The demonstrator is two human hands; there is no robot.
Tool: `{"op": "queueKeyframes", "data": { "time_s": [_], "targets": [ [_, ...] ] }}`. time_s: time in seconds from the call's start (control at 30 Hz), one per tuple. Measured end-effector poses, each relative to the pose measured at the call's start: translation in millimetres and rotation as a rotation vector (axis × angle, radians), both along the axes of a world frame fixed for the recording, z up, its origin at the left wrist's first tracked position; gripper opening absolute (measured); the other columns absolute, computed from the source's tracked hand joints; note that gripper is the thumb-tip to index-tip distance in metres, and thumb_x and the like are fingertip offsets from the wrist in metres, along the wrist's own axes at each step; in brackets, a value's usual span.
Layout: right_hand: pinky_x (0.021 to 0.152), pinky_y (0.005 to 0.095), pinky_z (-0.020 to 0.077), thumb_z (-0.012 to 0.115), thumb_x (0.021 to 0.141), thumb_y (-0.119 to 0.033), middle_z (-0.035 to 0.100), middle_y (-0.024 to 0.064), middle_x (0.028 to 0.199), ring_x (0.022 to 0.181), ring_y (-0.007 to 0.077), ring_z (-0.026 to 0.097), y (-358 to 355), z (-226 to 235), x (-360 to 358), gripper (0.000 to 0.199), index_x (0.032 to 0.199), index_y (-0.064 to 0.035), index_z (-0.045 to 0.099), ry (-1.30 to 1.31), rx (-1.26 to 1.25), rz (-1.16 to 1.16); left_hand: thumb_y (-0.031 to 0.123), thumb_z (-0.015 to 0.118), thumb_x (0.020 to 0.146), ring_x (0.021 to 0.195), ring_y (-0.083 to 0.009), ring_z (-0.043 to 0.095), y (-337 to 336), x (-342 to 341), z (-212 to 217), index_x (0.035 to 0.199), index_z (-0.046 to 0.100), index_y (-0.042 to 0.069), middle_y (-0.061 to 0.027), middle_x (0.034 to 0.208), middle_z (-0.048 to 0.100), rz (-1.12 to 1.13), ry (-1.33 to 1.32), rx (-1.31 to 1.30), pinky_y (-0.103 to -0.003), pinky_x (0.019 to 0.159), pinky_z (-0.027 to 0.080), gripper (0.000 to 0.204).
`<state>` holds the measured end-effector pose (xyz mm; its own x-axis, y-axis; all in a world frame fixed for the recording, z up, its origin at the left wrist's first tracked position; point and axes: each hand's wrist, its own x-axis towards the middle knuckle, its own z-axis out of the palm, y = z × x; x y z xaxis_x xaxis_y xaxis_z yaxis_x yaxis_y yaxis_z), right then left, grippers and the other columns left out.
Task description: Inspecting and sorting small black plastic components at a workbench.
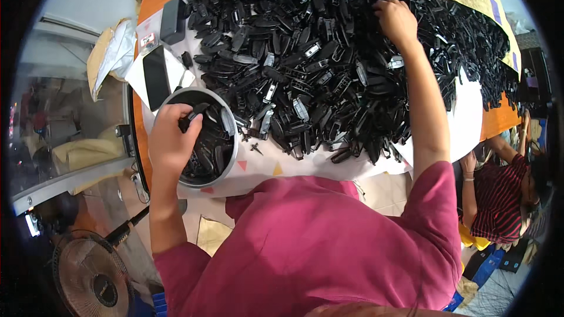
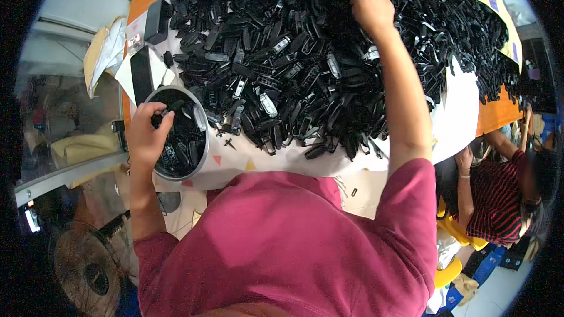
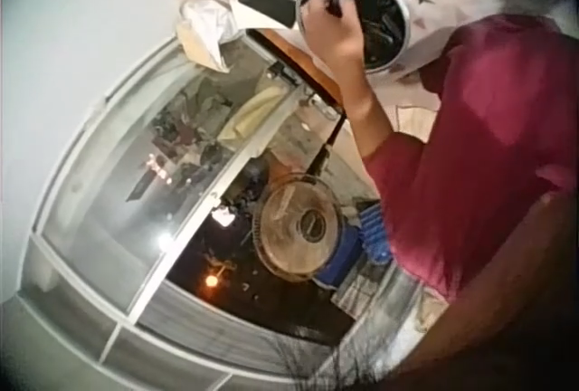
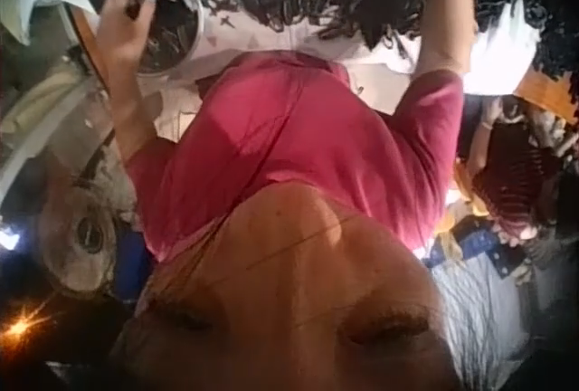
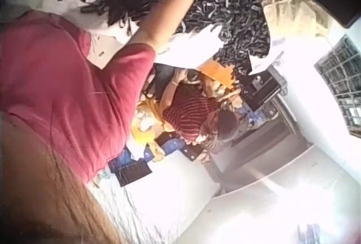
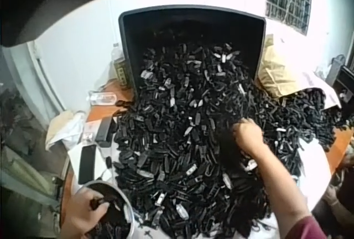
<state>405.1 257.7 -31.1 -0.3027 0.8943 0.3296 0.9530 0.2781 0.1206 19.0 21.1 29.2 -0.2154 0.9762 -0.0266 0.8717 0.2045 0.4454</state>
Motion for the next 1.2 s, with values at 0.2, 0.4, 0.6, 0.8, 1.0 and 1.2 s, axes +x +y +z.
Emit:
{"op": "queueKeyframes", "data": {
  "time_s": [0.2,0.4,0.6,0.8,1.0,1.2],
  "targets": [
    [0.070,0.0379,0.0460,0.054,0.076,-0.012,0.060,0.0063,0.088,0.084,0.0285,0.055,-1.4,3.1,-1.3,0.009,0.082,-0.0109,0.061,-0.070,-0.125,0.046,0.027,0.070,0.068,0.095,-0.0286,0.050,10.1,5.3,-10.3,0.095,0.062,0.008,-0.0113,0.100,0.056,-0.258,0.261,0.266,-0.037,0.082,0.040,0.034],
    [0.068,0.0394,0.0453,0.052,0.078,-0.014,0.060,0.0051,0.085,0.084,0.0295,0.054,-33.3,22.7,-5.2,0.010,0.086,-0.0112,0.057,-0.062,-0.061,0.013,0.030,0.067,0.069,0.090,-0.0279,0.052,92.9,77.6,-32.1,0.087,0.067,0.008,-0.0079,0.093,0.060,-0.564,0.053,0.326,-0.037,0.080,0.043,0.029],
    [0.057,0.0209,0.0380,0.052,0.084,-0.009,0.047,-0.0029,0.071,0.067,0.0050,0.043,-109.4,38.8,-41.2,0.009,0.092,-0.0053,0.053,1.151,-0.362,0.102,0.020,0.059,0.072,0.082,-0.0292,0.057,123.1,115.1,-48.6,0.080,0.061,0.004,-0.0099,0.084,0.062,-0.575,0.148,0.128,-0.039,0.076,0.045,0.018],
    [0.045,0.0159,0.0319,0.045,0.089,-0.011,0.058,0.0047,0.079,0.054,0.0039,0.040,-163.1,42.0,-88.4,0.016,0.104,-0.0050,0.047,1.693,-0.604,0.121,0.017,0.062,0.071,0.084,-0.0305,0.059,120.5,102.7,-52.2,0.086,0.058,0.004,-0.0142,0.084,0.062,-0.576,0.171,0.037,-0.041,0.074,0.047,0.020],
    [0.038,0.0171,0.0340,0.051,0.088,-0.014,0.060,0.0103,0.079,0.052,0.0056,0.045,-165.5,31.9,-93.6,0.022,0.108,-0.0048,0.045,1.884,-0.705,0.146,0.010,0.068,0.070,0.071,-0.0192,0.059,109.1,103.0,-31.4,0.083,0.053,0.002,-0.0103,0.081,0.059,-0.502,-0.199,-0.024,-0.029,0.066,0.047,0.021],
    [0.036,0.0151,0.0255,0.053,0.087,-0.015,0.059,0.0073,0.071,0.044,0.0043,0.038,-177.4,50.2,-90.6,0.014,0.098,-0.0063,0.054,2.067,-0.972,0.273,0.004,0.072,0.069,0.069,-0.0060,0.057,75.7,115.7,-32.5,0.077,0.055,0.001,-0.0047,0.082,0.062,-0.494,-1.120,0.168,-0.020,0.062,0.048,0.019]
  ]
}}
